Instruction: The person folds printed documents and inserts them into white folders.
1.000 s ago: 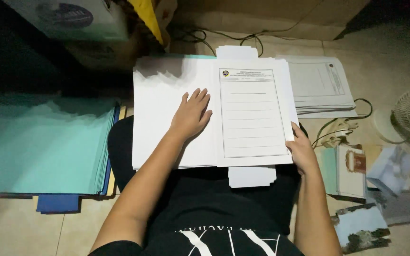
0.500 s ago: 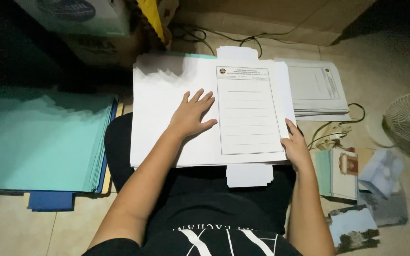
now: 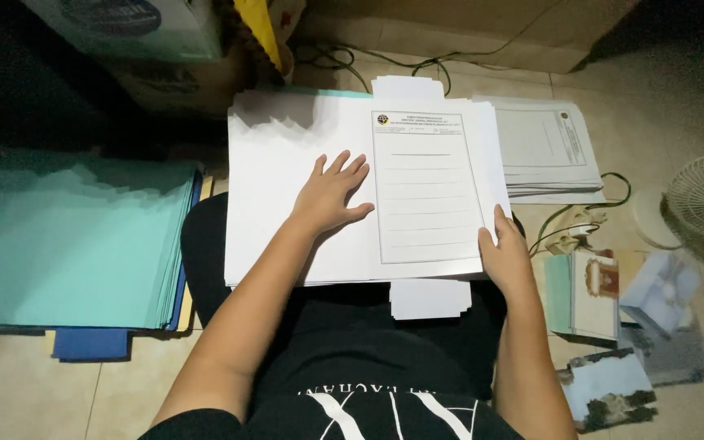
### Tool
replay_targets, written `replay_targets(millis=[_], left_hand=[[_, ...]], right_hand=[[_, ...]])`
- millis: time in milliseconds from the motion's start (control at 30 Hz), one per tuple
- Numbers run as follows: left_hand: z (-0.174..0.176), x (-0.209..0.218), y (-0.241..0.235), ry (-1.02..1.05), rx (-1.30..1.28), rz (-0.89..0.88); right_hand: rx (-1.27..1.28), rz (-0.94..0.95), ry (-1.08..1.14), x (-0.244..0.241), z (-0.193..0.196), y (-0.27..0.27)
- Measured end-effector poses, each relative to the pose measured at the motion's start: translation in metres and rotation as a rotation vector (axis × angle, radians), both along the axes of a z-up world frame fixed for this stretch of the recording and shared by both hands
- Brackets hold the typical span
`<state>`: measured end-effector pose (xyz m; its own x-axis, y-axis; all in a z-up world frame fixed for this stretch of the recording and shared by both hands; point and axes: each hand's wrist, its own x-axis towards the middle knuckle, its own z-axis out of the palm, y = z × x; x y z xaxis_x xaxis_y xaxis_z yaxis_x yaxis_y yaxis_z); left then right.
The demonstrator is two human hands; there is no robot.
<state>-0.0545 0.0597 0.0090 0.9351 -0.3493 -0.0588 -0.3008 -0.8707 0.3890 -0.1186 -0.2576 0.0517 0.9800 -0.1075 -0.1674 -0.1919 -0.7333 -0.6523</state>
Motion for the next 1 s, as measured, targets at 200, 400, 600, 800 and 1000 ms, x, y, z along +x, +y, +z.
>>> replay_targets(millis=[200, 400, 600, 800, 1000], left_hand=[[0.002, 0.000, 0.000, 0.015, -0.001, -0.001], [-0.004, 0.002, 0.000, 0.004, 0.033, -0.011], [0.025, -0.013, -0.001, 0.061, 0.029, 0.000], [0.033, -0.034, 0.003, 0.096, -0.067, 0.050], [0.038, -0.050, 0.044, 0.132, -0.573, 0.214]], right_hand=[[0.109, -0.068, 0.021, 0.014, -0.004, -0.017], [1.156, 0.017, -0.127, 0.029, -0.014, -0.015], [0.858, 0.170, -0.015, 0.007, -0.024, 0.063], [0.514, 0.353, 0.112, -0.013, -0.030, 0.121], [-0.374, 0.767, -0.168, 0.016, -0.079, 0.116]])
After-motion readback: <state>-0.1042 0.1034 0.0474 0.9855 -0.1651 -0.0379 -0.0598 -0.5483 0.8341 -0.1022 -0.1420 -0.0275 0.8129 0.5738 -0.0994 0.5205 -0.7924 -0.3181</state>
